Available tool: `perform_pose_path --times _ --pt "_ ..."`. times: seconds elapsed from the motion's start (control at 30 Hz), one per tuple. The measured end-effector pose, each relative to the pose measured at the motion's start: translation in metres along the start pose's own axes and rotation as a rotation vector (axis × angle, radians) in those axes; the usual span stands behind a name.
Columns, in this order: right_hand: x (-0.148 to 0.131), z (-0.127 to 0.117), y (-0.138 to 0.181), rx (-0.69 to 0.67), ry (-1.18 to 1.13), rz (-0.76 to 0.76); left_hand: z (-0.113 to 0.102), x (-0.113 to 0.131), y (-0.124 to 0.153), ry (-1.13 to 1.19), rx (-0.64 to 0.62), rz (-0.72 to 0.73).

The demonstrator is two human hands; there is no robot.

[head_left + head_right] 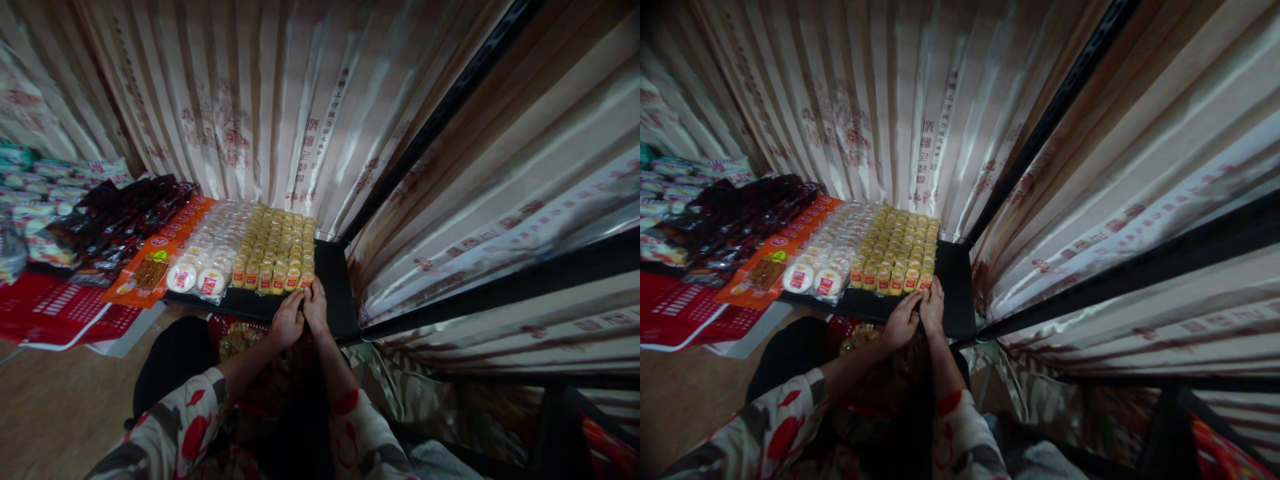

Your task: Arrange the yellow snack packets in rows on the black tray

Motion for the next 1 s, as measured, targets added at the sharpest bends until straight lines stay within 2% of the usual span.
perform_pose_path --times 0.27,0.43,0.53,0.7,0.8,0.87,0.93,1.0 --pt "-0.006 0.009 0.0 -0.095 0.026 0.012 -0.015 0.005 0.019 0.019 0.013 -0.077" --pt "-0.01 0.007 0.0 -0.089 0.029 0.017 -0.022 0.008 0.021 0.023 0.009 -0.095" --pt "-0.014 0.0 0.0 -0.04 0.006 0.05 -0.024 0.005 0.025 0.036 0.029 -0.089" --pt "-0.032 -0.014 0.006 0.083 -0.158 0.108 -0.03 -0.006 0.045 0.107 0.046 0.025" --pt "-0.046 -0.023 0.025 0.224 -0.266 0.092 -0.033 -0.021 0.063 0.097 0.003 0.01" --pt "-0.053 -0.025 0.047 0.298 -0.326 0.128 -0.032 -0.037 0.075 0.059 -0.059 -0.059" --pt "-0.056 -0.022 0.073 0.234 -0.333 0.149 -0.03 -0.056 0.083 0.007 -0.121 -0.179" --pt "-0.053 -0.014 0.097 0.034 -0.308 0.144 -0.027 -0.075 0.088 -0.038 -0.178 -0.311"
Point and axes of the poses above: each hand's wrist, its own y-axis away from the middle knuckle, its own z-axis out of the palm, x = y × z, the point moved 1 cm from there along -y, towards the middle knuckle, and after that the axes turned 15 degrees about -z, right-handed, at the moved point
